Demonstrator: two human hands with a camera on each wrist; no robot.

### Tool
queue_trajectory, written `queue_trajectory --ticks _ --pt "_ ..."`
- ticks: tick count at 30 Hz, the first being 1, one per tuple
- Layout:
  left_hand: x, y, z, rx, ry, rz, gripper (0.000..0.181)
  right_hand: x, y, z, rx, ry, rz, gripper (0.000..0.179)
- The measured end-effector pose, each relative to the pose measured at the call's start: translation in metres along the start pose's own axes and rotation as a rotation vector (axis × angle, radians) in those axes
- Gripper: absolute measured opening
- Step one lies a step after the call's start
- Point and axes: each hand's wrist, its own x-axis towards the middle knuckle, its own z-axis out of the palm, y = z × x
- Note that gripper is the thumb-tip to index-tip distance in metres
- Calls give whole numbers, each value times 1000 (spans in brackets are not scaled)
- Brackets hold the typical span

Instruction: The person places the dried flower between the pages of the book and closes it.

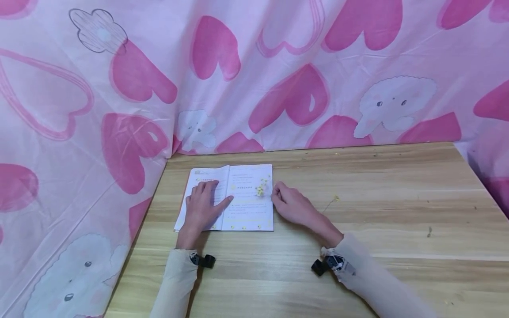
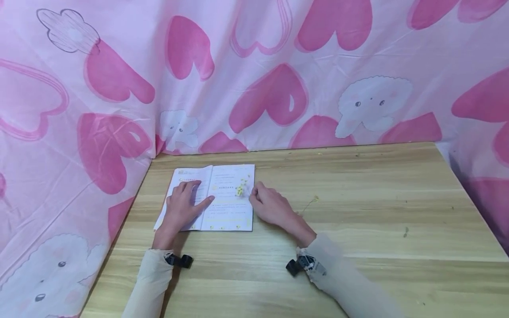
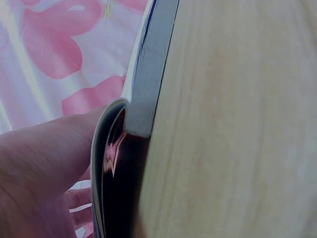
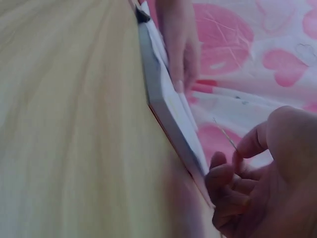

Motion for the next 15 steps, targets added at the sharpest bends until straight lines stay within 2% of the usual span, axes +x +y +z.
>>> queue_trajectory --ticks 10,15 --pt "0 2 -1 -2 -16 -15 84 24 -15 35 146 125 104 25" --pt "0 3 -2 -6 -25 -27 84 27 -18 41 182 109 157 25"
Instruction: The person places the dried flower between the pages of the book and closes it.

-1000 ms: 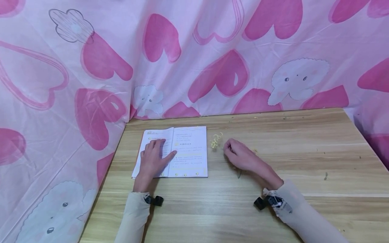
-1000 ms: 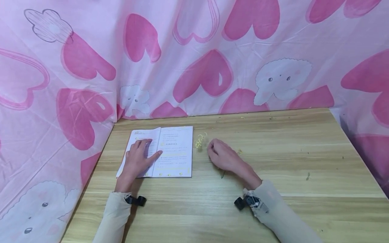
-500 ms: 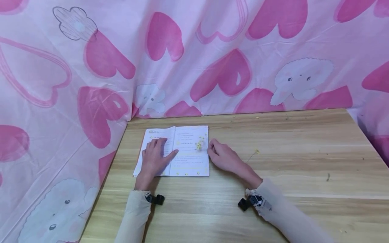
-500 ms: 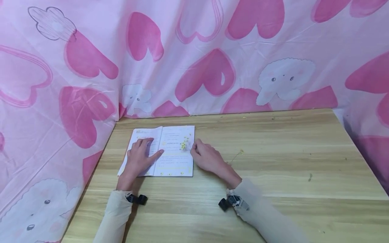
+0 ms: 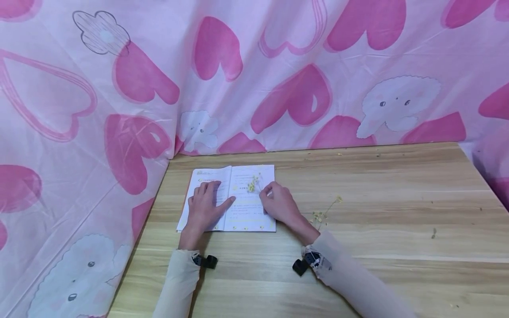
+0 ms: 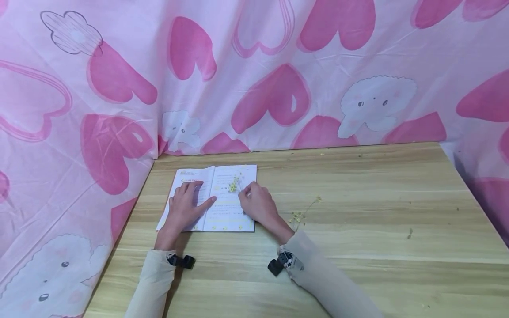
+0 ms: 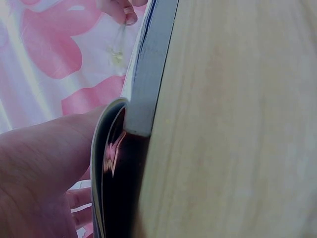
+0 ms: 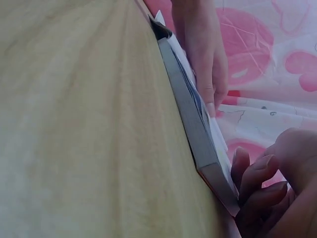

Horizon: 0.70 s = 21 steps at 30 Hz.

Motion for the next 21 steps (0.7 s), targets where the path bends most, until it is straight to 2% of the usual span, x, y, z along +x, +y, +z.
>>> queue_trajectory --ticks 5,8,16,21 --pt "0 0 1 -1 1 -3 84 -2 -1 0 -37 -25 67 30" --pt "1 0 1 0 2 -1 84 -3 -1 0 -42 -35 69 31" --pt "1 -3 2 2 2 5 84 -8 1 -1 -6 -71 -34 28" --pt "1 -3 3 6 0 4 84 -8 3 -7 12 -131 -115 26"
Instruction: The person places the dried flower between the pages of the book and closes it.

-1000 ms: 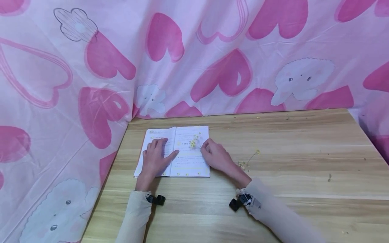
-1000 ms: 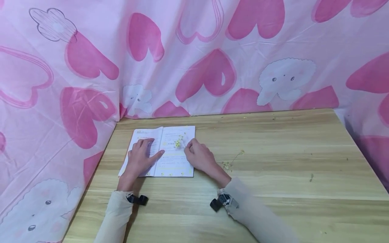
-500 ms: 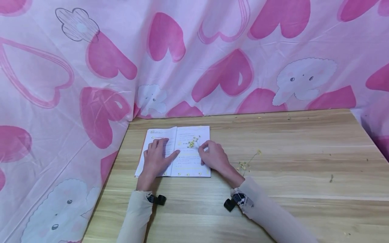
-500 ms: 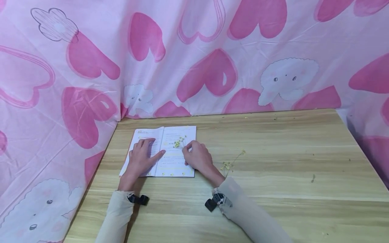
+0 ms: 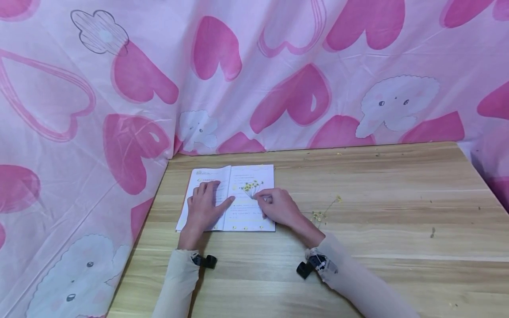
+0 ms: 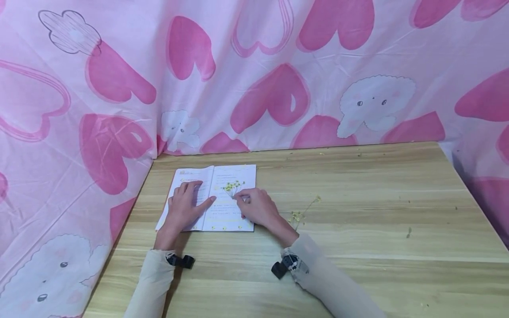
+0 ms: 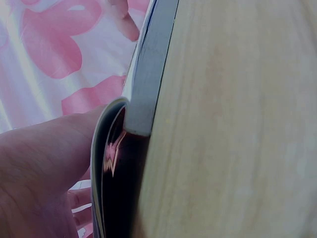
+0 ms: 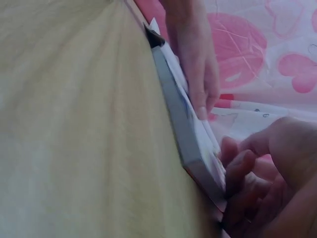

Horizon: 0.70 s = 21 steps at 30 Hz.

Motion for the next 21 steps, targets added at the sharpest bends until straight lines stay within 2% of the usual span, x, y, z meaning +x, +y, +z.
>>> queue_trajectory --ticks 2,4,7,9,14,18,21 --pt "0 0 0 -3 -2 -2 84 1 2 -5 -14 -2 -40 26" --pt "0 0 0 -7 -4 -5 84 3 3 -12 -59 37 -79 27" --pt "0 1 0 -13 -7 -7 84 6 8 -24 -184 124 -127 36" --pt "0 1 -1 -15 -7 -9 85 7 11 -30 -284 146 -148 46" --pt "-1 2 -2 -16 -5 -7 85 9 22 -37 -473 59 -177 68" --pt "-3 7 -3 4 -5 3 84 10 26 -38 -537 18 -174 70" --pt "-5 15 -5 50 43 52 79 9 26 -40 -559 4 -171 69"
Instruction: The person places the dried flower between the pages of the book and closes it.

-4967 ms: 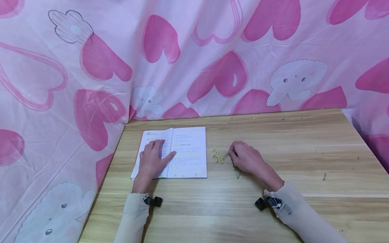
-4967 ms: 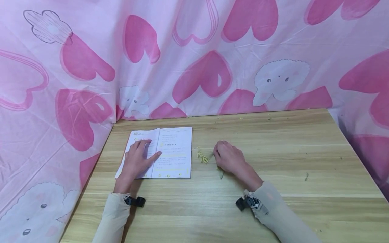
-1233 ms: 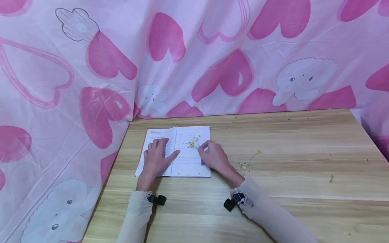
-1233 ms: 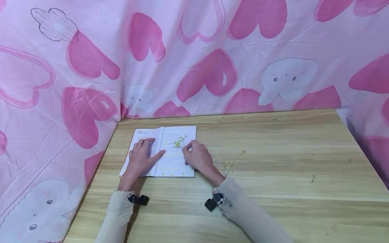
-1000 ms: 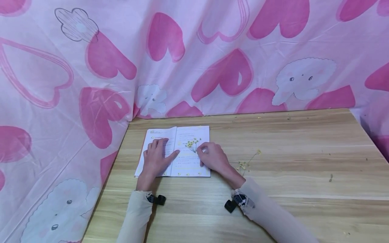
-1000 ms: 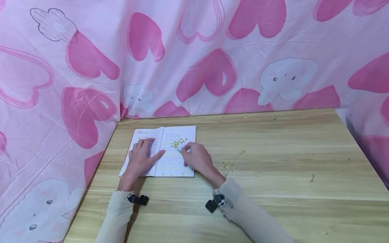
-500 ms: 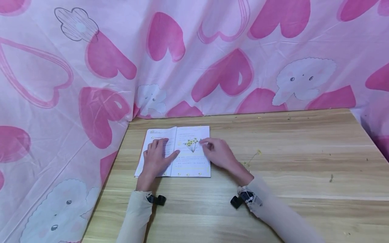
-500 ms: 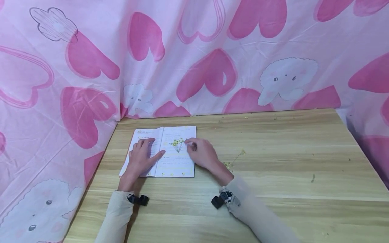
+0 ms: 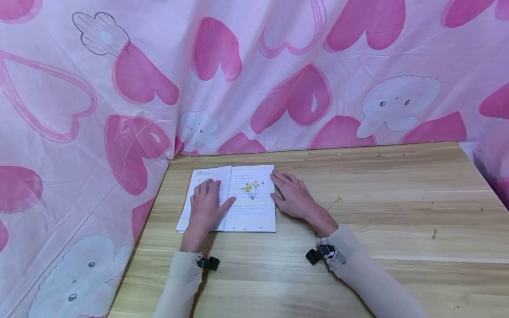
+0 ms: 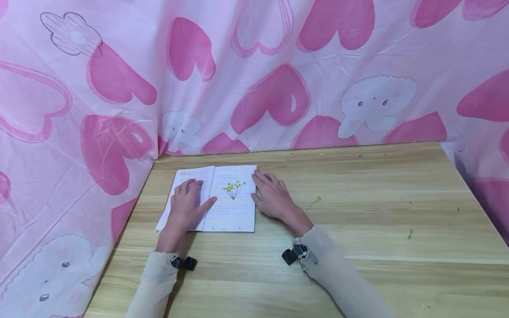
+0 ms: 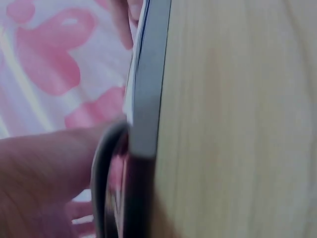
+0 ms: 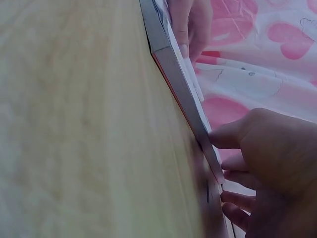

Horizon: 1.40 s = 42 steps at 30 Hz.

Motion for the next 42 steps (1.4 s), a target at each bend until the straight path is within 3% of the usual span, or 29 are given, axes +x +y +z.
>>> queue_trajectory --ticks 2,5,8,10,13,19,27,33,42 --pt "-1 8 -1 33 65 90 73 0 2 0 -16 -9 -1 69" --pt "-3 22 0 66 136 314 60 -1 3 -1 -28 -22 2 69" --pt "-9 36 2 80 85 521 49 -1 4 -2 -32 -24 -3 69" --pt "-15 44 2 92 14 577 43 -1 4 -2 -32 -23 -6 69" --pt "-21 51 1 139 -50 570 40 0 4 -2 -34 -21 -11 69" --pt "-26 57 -7 179 -94 522 35 0 4 -3 -39 -20 -7 69" --pt "-25 63 0 74 4 566 23 0 5 -2 -28 -10 -6 69" --pt "-32 72 13 -16 -149 534 45 0 5 -2 -26 -16 2 70" --pt "-33 74 16 -59 -163 523 57 -1 6 -2 7 6 -3 62"
